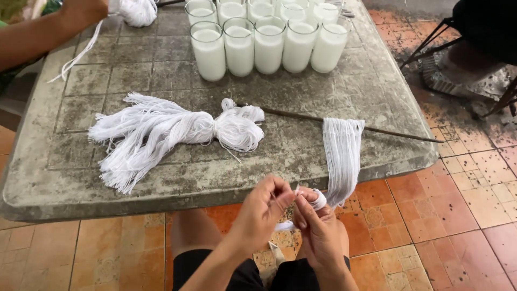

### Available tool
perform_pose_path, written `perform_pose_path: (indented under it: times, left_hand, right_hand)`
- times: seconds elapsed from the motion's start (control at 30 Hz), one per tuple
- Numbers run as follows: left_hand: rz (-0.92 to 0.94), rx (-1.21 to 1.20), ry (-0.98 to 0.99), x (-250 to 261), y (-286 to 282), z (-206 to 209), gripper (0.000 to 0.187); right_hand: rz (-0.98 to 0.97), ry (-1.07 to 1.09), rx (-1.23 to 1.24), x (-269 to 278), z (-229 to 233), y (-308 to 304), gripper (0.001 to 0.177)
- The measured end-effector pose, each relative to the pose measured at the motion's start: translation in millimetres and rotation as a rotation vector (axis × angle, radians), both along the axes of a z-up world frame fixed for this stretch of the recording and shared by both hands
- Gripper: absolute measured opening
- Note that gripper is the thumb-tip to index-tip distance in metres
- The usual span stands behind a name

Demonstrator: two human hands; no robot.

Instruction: Preparing candle wicks by tying knots in cotton thread

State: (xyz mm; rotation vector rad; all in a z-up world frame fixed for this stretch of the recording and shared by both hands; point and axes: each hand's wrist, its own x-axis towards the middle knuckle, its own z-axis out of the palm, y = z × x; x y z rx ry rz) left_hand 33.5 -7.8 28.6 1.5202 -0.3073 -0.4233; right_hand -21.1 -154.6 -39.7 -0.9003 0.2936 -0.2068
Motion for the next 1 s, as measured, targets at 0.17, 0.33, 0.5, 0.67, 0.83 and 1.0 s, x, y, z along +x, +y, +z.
perform_pose_path:
  times: [0.17,0.33,0.5,0.67,0.83,1.0]
  left_hand:
    - [-0.01,-0.232,-0.004,-12.1,2.2,-5.0,0.02]
    - [0.006,-0.15,0.009,-11.3,7.7,-24.7,0.014]
    - [-0.02,-0.353,0.126,-11.1,9.1,-27.3,0.014]
    - [0.031,-0.347,0.335,-5.9,18.7,-32.0,0.019]
    - [-0.245,-0.302,0.314,-11.4,18.0,-24.5,0.043]
    - [-0.259,0.068,0.105,0.3,53.5,-35.6,0.033]
  right_hand:
    - [0.081,-0.051,0.131,-0.2,-4.9,2.2,0.007]
    - [0.145,-0.133,0.101,-2.5,-3.5,3.4,0.014]
    - [0.204,-0.142,0.062,-4.7,-5.0,5.4,0.016]
    - [0.104,-0.153,0.035,-2.4,-11.7,8.5,0.011]
    - [-0.099,-0.096,-0.41,3.0,32.3,0.7,0.011]
    - [-0.548,-0.067,-0.765,8.3,26.6,-103.4,0.004]
